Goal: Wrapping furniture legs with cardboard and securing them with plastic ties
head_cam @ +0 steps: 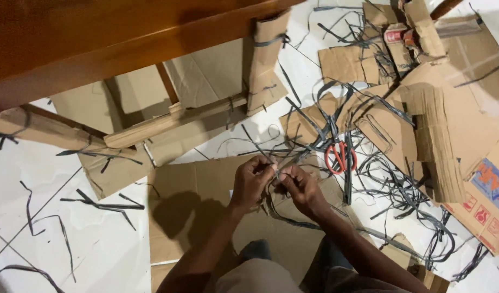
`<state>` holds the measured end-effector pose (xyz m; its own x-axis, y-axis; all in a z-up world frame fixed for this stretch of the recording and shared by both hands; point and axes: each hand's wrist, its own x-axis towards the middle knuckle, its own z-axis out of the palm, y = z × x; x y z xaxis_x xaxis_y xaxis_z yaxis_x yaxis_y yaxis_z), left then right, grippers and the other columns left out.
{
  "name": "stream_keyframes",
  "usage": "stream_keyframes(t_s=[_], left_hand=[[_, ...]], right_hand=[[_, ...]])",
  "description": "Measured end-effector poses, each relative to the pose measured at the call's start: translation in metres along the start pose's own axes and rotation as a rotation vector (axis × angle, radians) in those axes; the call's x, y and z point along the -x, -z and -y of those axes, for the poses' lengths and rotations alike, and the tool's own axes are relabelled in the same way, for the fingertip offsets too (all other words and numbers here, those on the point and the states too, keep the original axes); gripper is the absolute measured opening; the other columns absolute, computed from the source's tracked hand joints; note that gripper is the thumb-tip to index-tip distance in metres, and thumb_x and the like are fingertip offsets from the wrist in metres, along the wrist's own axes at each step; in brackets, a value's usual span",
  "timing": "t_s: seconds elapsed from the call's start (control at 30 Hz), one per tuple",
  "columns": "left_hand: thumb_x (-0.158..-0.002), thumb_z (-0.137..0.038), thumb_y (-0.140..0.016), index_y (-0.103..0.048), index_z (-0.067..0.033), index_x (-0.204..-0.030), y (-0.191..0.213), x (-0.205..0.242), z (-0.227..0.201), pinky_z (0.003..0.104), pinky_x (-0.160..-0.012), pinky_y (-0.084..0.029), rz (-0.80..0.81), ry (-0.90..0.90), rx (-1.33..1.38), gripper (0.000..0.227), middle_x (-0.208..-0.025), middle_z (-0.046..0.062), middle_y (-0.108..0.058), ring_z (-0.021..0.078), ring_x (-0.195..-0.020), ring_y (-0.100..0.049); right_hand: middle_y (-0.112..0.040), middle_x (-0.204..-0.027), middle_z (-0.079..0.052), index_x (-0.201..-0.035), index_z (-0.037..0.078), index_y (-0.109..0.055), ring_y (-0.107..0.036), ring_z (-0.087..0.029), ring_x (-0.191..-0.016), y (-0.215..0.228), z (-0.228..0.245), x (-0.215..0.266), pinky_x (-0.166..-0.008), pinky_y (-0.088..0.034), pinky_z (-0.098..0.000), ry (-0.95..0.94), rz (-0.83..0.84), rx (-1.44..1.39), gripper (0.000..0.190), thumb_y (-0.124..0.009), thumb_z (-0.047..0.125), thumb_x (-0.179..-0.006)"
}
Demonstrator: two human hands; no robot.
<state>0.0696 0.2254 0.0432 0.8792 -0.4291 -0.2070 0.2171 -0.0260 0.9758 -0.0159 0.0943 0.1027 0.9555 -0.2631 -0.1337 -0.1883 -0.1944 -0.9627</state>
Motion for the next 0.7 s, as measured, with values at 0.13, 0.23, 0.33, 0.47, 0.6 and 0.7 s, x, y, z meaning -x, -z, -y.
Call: stream_keyframes(t_s=[0.13, 0.23, 0.33, 0.47, 0.6, 0.7], left_hand=[[-0.091, -0.017, -0.077, -0.069, -0.0026, -0.096, 0.011, 0.007, 0.006, 0.035, -0.070, -0.059, -0.064, 0.131, 0.354, 0.017, -0.076, 0.013, -0.069, 0.0168, -0.074, -0.067], [-0.094, -0.024, -0.077, -0.065, -0.0056, -0.102, 0.026, 0.013, -0.025, 0.036, -0.077, -0.060, -0.107, 0.207, 0.630, 0.023, -0.087, 0.014, -0.071, 0.0204, -0.083, -0.070], [-0.098, -0.027, -0.074, -0.067, -0.0085, -0.102, 0.046, 0.011, -0.028, 0.036, -0.083, -0.057, -0.107, 0.153, 0.612, 0.020, -0.092, 0.012, -0.073, 0.0204, -0.091, -0.071], [-0.093, -0.031, -0.080, -0.072, -0.0106, -0.096, 0.074, 0.004, -0.021, 0.037, -0.086, -0.052, -0.131, 0.047, 0.374, 0.022, -0.090, 0.009, -0.071, 0.0157, -0.093, -0.062], [-0.090, -0.026, -0.084, -0.076, -0.0049, -0.097, 0.107, 0.007, -0.045, 0.036, -0.086, -0.057, -0.144, 0.015, 0.258, 0.023, -0.091, 0.014, -0.076, 0.0173, -0.091, -0.069], [-0.092, -0.037, -0.080, -0.079, -0.0249, -0.104, 0.138, -0.010, -0.019, 0.034, -0.079, -0.060, -0.326, -0.110, -0.321, 0.017, -0.091, 0.003, -0.079, 0.0228, -0.088, -0.077]], right_hand=[[-0.057, -0.060, -0.007, -0.088, 0.006, -0.064, -0.061, -0.013, -0.061, -0.005, 0.001, 0.002, -0.066, -0.049, -0.0271, 0.060, 0.186, 0.400, 0.022, -0.058, 0.018, -0.105], [-0.058, -0.069, -0.005, -0.096, 0.008, -0.061, -0.059, -0.010, -0.072, -0.020, -0.033, 0.009, -0.076, -0.049, -0.0264, -0.036, 0.188, 0.298, 0.012, -0.058, 0.014, -0.105], [-0.070, -0.080, -0.013, -0.107, 0.007, -0.064, -0.064, -0.018, -0.080, -0.037, -0.032, 0.008, -0.081, -0.056, -0.0375, -0.185, 0.110, 0.004, 0.013, -0.062, 0.019, -0.104], [-0.075, -0.081, -0.022, -0.116, 0.000, -0.067, -0.071, -0.026, -0.082, -0.067, 0.080, -0.011, -0.090, -0.054, -0.0442, -0.260, 0.224, -0.088, 0.031, -0.047, 0.022, -0.109], [-0.075, -0.086, -0.017, -0.126, 0.007, -0.065, -0.071, -0.025, -0.086, -0.087, 0.036, -0.034, -0.086, -0.056, -0.0440, -0.176, 0.267, -0.076, 0.032, -0.053, 0.029, -0.107], [-0.050, -0.066, -0.005, -0.098, 0.001, -0.069, -0.046, -0.016, -0.065, -0.103, -0.001, -0.051, -0.066, -0.043, -0.0306, -0.170, 0.163, -0.209, 0.029, -0.057, 0.025, -0.108]])
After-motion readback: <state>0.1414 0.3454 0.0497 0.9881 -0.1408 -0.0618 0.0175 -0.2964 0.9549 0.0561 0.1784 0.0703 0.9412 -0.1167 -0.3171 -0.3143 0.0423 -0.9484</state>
